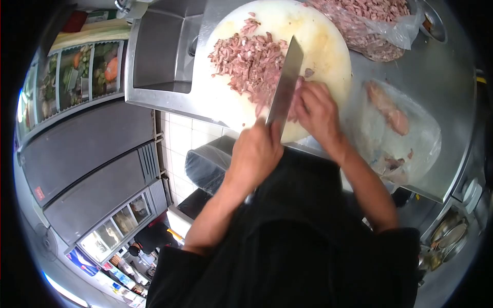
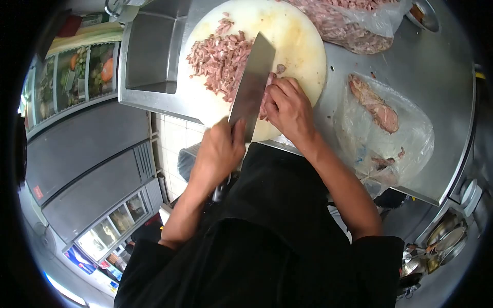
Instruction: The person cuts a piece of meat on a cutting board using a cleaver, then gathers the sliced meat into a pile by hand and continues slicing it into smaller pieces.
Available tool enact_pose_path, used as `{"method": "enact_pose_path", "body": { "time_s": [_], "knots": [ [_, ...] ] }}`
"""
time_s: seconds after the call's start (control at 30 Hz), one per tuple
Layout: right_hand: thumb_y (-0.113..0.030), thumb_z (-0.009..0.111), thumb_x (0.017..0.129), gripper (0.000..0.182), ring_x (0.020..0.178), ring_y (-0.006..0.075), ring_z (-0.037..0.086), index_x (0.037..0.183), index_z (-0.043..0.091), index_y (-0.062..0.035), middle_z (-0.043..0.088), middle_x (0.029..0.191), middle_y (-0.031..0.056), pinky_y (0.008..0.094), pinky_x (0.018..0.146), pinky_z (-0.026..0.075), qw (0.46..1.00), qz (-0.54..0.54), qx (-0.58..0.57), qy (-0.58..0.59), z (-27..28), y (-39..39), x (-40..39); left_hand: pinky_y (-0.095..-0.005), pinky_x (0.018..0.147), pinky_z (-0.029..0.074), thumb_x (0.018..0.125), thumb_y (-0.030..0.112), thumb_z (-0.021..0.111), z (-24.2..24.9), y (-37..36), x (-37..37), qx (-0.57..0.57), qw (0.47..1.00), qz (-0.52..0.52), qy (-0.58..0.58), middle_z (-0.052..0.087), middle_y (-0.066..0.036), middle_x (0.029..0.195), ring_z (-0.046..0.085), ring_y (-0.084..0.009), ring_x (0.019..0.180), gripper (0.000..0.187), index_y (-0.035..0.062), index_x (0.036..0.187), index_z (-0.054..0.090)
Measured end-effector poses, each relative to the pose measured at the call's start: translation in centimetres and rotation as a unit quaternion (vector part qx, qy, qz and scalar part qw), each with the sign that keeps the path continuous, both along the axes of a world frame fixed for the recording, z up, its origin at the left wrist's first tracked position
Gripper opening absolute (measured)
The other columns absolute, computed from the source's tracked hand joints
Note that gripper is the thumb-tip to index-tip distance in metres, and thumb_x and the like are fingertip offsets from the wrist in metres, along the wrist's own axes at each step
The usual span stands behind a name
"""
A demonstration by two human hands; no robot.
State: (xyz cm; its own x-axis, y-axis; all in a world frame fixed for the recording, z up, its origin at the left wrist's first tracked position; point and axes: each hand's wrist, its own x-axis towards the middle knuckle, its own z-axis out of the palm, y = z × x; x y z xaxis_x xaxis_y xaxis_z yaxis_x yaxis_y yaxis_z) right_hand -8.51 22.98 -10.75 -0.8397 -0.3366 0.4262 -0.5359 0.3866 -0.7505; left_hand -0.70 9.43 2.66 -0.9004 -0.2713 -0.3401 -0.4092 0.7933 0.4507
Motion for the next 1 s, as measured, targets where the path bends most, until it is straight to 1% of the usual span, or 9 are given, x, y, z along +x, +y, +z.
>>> {"method": "enact_pose_path", "body": {
  "time_s": [0.13, 0.2, 0.27, 0.4, 0.47, 0.53, 0.73, 0.97, 1.0],
  "knots": [
    [0.001, 0.071, 0.074, 0.019, 0.100, 0.0327, 0.064, 0.093, 0.069, 0.0022, 0.069, 0.106, 0.0153, 0.0397, 0.089, 0.055, 1.000, 0.010, -0.002, -0.002, -0.1, 0.0, -0.2, -0.0591, 0.061, 0.053, 0.099, 0.015, 0.059, -2.3, 0.8, 1.0, 0.000, 1.000, 0.005, 0.001, 0.061, -0.034, 0.064, 0.063, -0.0542, 0.065, 0.026, -0.0068, 0.083, 0.058],
    [0.000, 0.074, 0.072, 0.022, 0.101, 0.0332, 0.064, 0.094, 0.070, 0.0027, 0.069, 0.104, 0.0156, 0.0400, 0.090, 0.055, 1.000, 0.019, 0.005, -0.003, -0.3, 0.0, -0.4, -0.0575, 0.063, 0.054, 0.098, 0.017, 0.059, -5.1, 1.1, -1.7, 0.009, 0.994, -0.004, 0.105, 0.063, -0.034, 0.067, 0.065, -0.0533, 0.067, 0.028, -0.0072, 0.083, 0.060],
    [0.000, 0.073, 0.071, 0.023, 0.101, 0.0337, 0.064, 0.094, 0.070, 0.0029, 0.069, 0.105, 0.0162, 0.0404, 0.091, 0.055, 1.000, 0.021, -0.010, -0.004, -0.2, 0.0, -0.2, -0.0568, 0.066, 0.055, 0.099, 0.020, 0.058, -6.7, 0.8, -6.3, 0.005, 0.992, -0.002, 0.127, 0.065, -0.034, 0.071, 0.066, -0.0526, 0.070, 0.032, -0.0082, 0.085, 0.061],
    [0.000, 0.073, 0.070, 0.026, 0.100, 0.0346, 0.064, 0.095, 0.069, 0.0026, 0.068, 0.104, 0.0166, 0.0410, 0.092, 0.054, 1.000, 0.008, -0.001, 0.015, -0.2, -0.2, -0.2, -0.0578, 0.070, 0.054, 0.099, 0.024, 0.057, -5.3, 0.2, -9.6, 0.007, 0.992, -0.015, 0.127, 0.065, -0.036, 0.075, 0.066, -0.0534, 0.074, 0.039, -0.0099, 0.080, 0.063],
    [-0.001, 0.073, 0.071, 0.024, 0.100, 0.0337, 0.063, 0.095, 0.069, 0.0020, 0.067, 0.102, 0.0149, 0.0400, 0.091, 0.054, 1.000, -0.009, 0.003, 0.007, 0.0, -0.1, 0.1, -0.0573, 0.070, 0.054, 0.099, 0.023, 0.058, -2.7, 0.2, -7.7, 0.006, 0.992, -0.033, 0.124, 0.064, -0.037, 0.076, 0.065, -0.0538, 0.075, 0.039, -0.0101, 0.079, 0.063],
    [-0.001, 0.073, 0.071, 0.023, 0.100, 0.0327, 0.063, 0.094, 0.069, 0.0017, 0.067, 0.102, 0.0142, 0.0397, 0.091, 0.054, 1.000, 0.001, 0.001, 0.005, -0.4, 0.0, 0.2, -0.0578, 0.069, 0.054, 0.099, 0.021, 0.059, 0.0, 0.3, -4.9, 0.028, 0.999, -0.036, 0.031, 0.063, -0.037, 0.075, 0.065, -0.0543, 0.075, 0.036, -0.0101, 0.080, 0.062],
    [-0.001, 0.075, 0.068, 0.018, 0.100, 0.0307, 0.063, 0.085, 0.069, 0.0012, 0.069, 0.105, 0.0138, 0.0394, 0.089, 0.054, 1.000, 0.008, 0.012, 0.021, -0.6, 0.1, 0.0, -0.0579, 0.066, 0.053, 0.098, 0.018, 0.061, -2.9, 1.1, 0.9, 0.009, 0.999, 0.034, 0.009, 0.064, -0.035, 0.072, 0.065, -0.0550, 0.071, 0.030, -0.0084, 0.083, 0.064],
    [0.003, 0.070, 0.066, 0.020, 0.099, 0.0316, 0.063, 0.085, 0.070, 0.0000, 0.069, 0.098, 0.0135, 0.0392, 0.087, 0.053, 0.998, 0.032, 0.029, -0.034, 0.0, -0.1, -0.1, -0.0545, 0.072, 0.055, 0.098, 0.023, 0.058, -7.1, 0.3, -9.0, 0.019, 0.991, 0.016, 0.135, 0.067, -0.035, 0.081, 0.067, -0.0516, 0.078, 0.035, -0.0098, 0.088, 0.066],
    [0.004, 0.071, 0.072, 0.016, 0.095, 0.0330, 0.065, 0.088, 0.070, 0.0008, 0.069, 0.096, 0.0140, 0.0398, 0.084, 0.054, 0.999, 0.022, 0.025, -0.020, 0.6, -0.1, -0.4, -0.0542, 0.074, 0.055, 0.098, 0.024, 0.057, -6.8, 0.3, -10.0, 0.020, 0.986, 0.009, 0.164, 0.067, -0.035, 0.082, 0.067, -0.0515, 0.078, 0.037, -0.0098, 0.087, 0.066]
  ]
}}
